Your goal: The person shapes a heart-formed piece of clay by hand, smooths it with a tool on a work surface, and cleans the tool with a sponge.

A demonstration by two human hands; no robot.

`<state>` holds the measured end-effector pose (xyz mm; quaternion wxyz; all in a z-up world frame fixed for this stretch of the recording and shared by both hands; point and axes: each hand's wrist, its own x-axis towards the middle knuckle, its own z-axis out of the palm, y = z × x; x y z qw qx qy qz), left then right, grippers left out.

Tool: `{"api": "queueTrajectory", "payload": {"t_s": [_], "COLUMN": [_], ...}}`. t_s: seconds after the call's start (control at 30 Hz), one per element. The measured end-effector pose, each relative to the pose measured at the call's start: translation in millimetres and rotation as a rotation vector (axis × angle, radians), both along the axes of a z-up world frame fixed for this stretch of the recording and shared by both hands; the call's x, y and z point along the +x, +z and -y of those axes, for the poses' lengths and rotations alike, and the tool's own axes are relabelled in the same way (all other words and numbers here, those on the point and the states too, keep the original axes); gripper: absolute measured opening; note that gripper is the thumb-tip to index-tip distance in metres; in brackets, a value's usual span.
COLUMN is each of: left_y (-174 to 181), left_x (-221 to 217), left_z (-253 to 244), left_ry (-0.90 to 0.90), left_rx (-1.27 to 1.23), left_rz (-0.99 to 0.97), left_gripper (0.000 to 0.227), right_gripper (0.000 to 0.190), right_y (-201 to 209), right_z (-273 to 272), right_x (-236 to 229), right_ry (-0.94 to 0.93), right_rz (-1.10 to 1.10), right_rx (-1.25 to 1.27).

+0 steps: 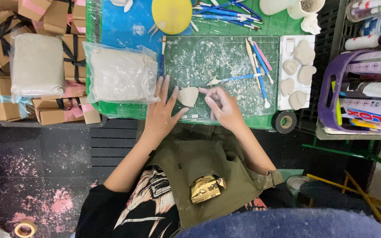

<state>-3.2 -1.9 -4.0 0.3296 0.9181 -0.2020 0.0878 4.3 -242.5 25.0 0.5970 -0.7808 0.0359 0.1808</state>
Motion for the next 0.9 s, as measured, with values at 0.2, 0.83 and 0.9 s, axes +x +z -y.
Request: {"api": "queueTrajectory", "payload": {"t_s": [0.2,0.83,0.9], "left_y": [-5,-8,-9], "left_x": [-4,-5,-4], "left_z": [2,-5,-5], "left_ry": [0.023,-0.002,-0.017], "left_rx": [0.024,-0.032,-0.048], "left_rz": [0.022,-0.030,-0.023], "left_gripper": [0.059,0.073,0.072], "right_gripper": [0.008,0.033,0.025], "right_y": [4,11,8], "right_z": [2,-9,-7], "right_x": [-13,-26,-29], "right_ry": [0.076,0.356,0.360], "right_rz": [-0.076,0.529,0.547], "right_rx": [0.141,-0.751,-0.737]}}
